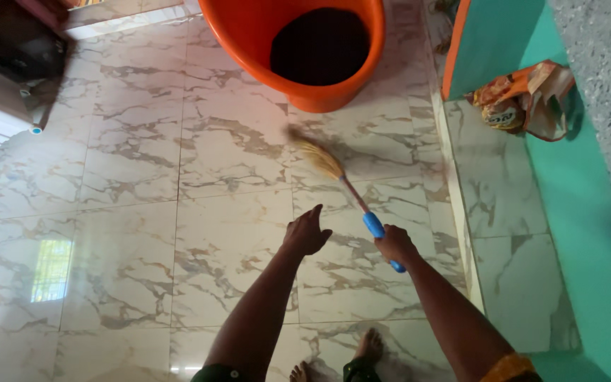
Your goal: The person sweeps inside and around a large orange basin using a broom and then places a checkered cloth inside the basin, smoothing it by hand.
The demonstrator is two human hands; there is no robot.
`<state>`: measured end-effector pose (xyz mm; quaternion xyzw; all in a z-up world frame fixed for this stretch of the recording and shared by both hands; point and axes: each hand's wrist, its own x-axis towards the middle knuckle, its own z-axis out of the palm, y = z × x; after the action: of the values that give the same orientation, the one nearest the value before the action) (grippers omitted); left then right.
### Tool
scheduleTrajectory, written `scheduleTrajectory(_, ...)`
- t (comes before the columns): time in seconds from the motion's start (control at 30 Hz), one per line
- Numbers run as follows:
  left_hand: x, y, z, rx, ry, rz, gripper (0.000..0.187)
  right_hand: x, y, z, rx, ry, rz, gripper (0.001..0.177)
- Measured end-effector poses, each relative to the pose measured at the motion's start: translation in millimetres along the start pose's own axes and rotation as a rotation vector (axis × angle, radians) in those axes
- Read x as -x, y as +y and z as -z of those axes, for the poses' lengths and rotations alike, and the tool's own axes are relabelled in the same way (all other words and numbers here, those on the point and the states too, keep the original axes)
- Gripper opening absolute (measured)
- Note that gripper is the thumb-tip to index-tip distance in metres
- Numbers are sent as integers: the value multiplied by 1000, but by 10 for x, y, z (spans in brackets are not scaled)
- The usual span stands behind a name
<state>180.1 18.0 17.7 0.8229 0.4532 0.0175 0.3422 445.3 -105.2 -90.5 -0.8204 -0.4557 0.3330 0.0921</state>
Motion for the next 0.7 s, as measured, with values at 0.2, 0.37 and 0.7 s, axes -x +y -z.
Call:
scheduleTrajectory(0.2,283,-208,135,-1,-56,25,80,779,379,33,31,196,-99,38)
scheduleTrajectory(0.37,509,-743,254,31,-40,43,82,1210,701,366,-365,224,-350,30)
scheduleTrajectory(0.7,1014,-1679,329,12,-42,-8,83,1610,-394,-1311,-8,25,-204,24)
